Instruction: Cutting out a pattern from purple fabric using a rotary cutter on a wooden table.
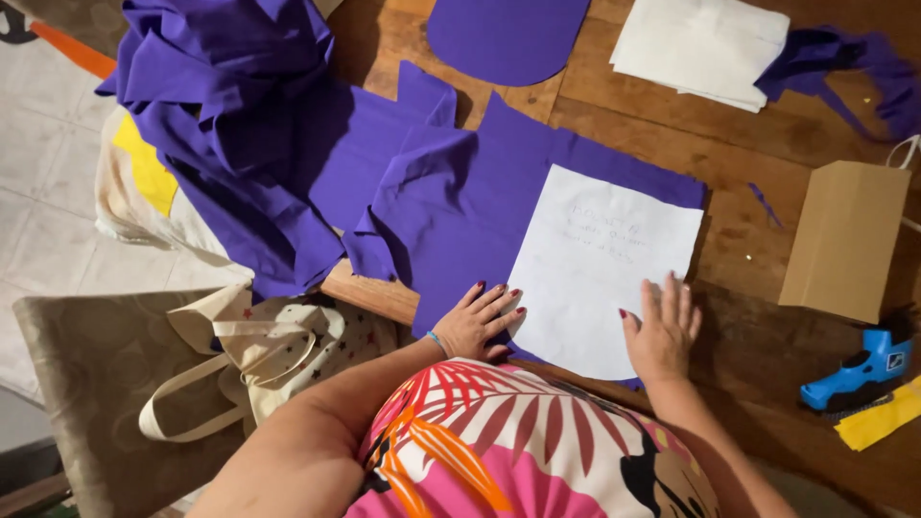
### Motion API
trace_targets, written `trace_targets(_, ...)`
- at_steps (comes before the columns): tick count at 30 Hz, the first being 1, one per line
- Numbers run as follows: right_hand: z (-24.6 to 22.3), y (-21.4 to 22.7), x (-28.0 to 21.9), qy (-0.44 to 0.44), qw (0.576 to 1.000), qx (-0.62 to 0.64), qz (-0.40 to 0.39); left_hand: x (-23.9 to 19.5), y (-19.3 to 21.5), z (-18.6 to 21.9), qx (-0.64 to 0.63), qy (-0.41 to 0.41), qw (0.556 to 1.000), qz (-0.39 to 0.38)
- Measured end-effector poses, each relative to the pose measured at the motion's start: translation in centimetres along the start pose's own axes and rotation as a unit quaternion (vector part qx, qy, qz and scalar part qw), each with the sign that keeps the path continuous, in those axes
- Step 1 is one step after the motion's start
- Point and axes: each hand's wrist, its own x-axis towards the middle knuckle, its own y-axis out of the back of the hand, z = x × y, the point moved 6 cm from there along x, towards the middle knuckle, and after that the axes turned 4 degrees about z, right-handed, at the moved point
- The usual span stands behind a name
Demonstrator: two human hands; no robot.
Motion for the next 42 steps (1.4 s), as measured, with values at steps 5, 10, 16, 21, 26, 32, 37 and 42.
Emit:
trace_targets(5,4.0,-1.9,-1.3,0.005,0.997,0.037,0.072,0.7,0.3,-1.2,-0.059,0.055,0.996,0.034)
trace_targets(10,5.2,-3.8,-2.4,-0.006,0.998,0.039,0.039,4.6,0.2,-4.4,-0.046,0.161,0.984,0.061)
trace_targets(16,4.3,-3.8,-2.7,-0.003,1.000,0.029,0.012,6.6,-4.3,-10.5,-0.139,0.425,0.894,-0.030)
trace_targets(21,4.7,-5.2,-3.1,-0.041,0.996,0.016,-0.081,9.3,-1.5,-9.5,-0.212,0.529,0.814,-0.108)
trace_targets(26,4.5,-5.0,-2.8,-0.036,0.995,0.007,-0.092,10.2,-2.6,-9.9,-0.188,0.556,0.796,-0.147)
trace_targets(32,4.8,-5.1,-2.8,-0.035,0.995,0.012,-0.095,10.2,-1.9,-10.0,-0.185,0.557,0.797,-0.143)
trace_targets(37,4.8,-5.4,-2.9,-0.039,0.994,0.015,-0.098,9.9,-2.4,-10.3,-0.182,0.562,0.798,-0.121)
trace_targets(42,4.1,-4.5,-2.7,-0.035,0.995,0.015,-0.088,9.4,-3.2,-11.2,-0.172,0.541,0.817,-0.105)
